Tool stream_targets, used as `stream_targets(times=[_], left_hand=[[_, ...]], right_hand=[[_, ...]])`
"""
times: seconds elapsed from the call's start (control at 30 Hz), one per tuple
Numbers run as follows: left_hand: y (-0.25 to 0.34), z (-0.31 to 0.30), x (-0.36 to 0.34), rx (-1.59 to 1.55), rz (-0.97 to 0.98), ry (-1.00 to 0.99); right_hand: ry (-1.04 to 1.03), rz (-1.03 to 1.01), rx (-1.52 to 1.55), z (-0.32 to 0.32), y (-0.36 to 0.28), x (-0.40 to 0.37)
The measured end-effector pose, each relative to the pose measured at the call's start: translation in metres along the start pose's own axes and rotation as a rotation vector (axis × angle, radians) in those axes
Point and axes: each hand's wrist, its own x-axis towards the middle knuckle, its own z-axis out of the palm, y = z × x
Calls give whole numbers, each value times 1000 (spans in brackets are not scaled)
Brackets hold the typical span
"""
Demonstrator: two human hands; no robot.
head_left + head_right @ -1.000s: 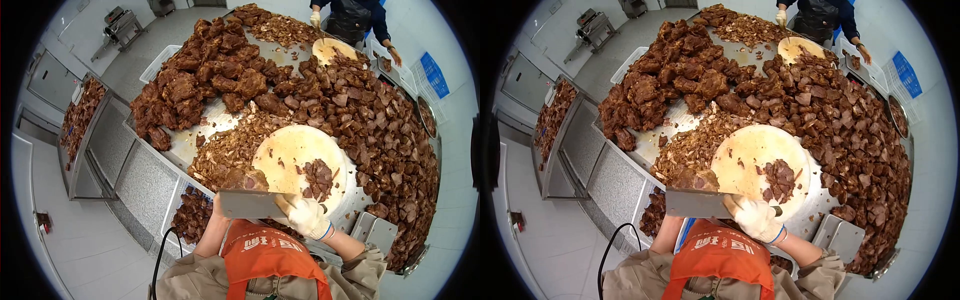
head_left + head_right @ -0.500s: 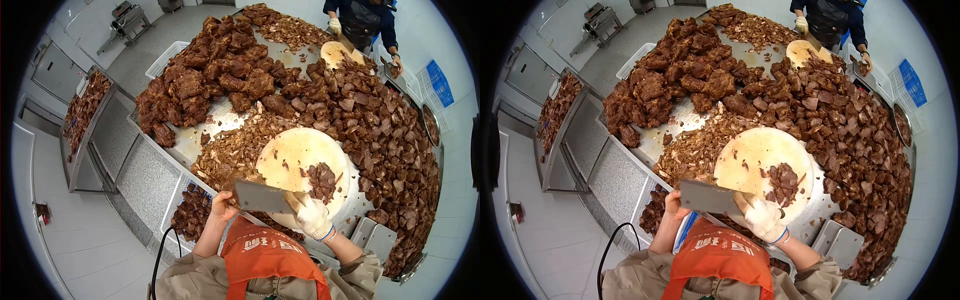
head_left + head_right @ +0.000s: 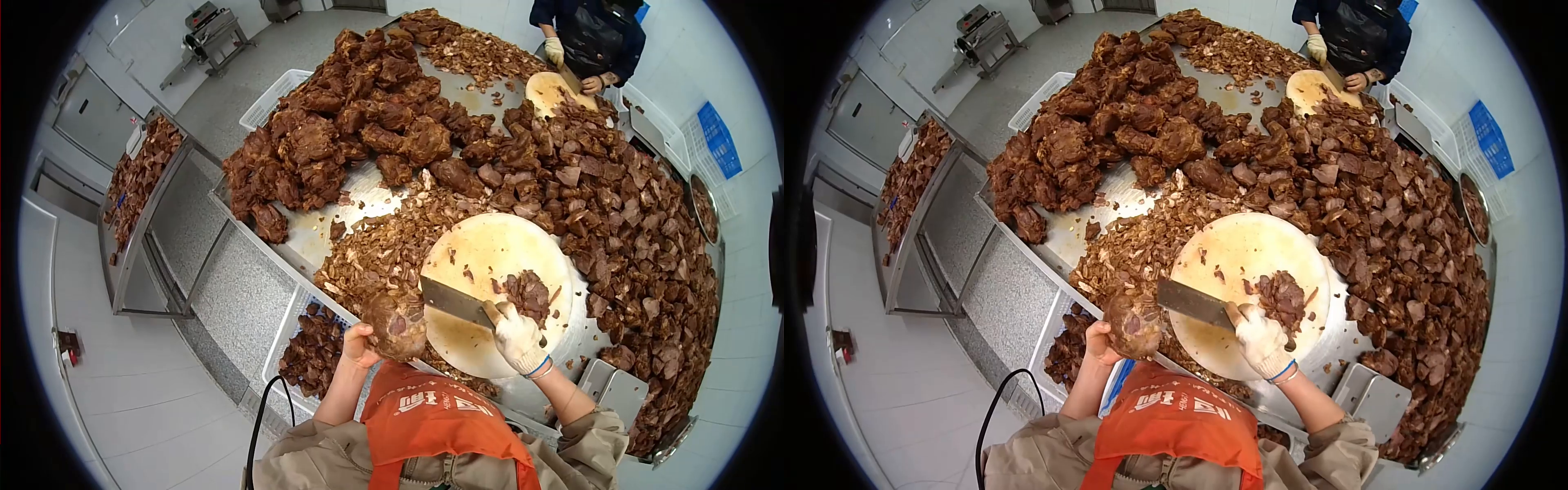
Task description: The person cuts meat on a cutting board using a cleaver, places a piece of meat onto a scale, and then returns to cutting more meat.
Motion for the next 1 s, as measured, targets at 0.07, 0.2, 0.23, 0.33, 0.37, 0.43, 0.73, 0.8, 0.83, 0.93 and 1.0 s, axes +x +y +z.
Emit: stream_targets(times=[0.07,0.2,0.23,0.33,0.37,0.43,0.73,0.8,0.83,0.93,1.0], left_hand=[[3,-21,-4,78,-39,-51],[-10,-16,3,572,41,165],[-10,-12,13,575,36,159],[-14,-30,20,100,99,-299],[-15,-52,15,101,101,-299],[-12,-48,9,162,-23,-190],[-10,-27,6,59,-78,5],[-10,-34,9,18,-114,-91],[-10,-34,13,23,-122,-95],[-14,-42,17,-101,-155,-23],[-14,-57,14,20,-68,-35]], right_hand=[[49,-102,89,-15,-14,-6],[128,-312,191,-48,-46,9],[161,-347,153,-50,-47,12],[142,-339,116,-47,-50,16],[142,-341,117,-47,-49,18],[140,-334,90,-47,-46,20],[89,-185,126,-23,-23,6],[237,-304,217,-25,-32,16],[173,-305,135,-28,-35,15],[105,-303,122,-38,-41,22],[116,-310,100,-36,-36,25]])
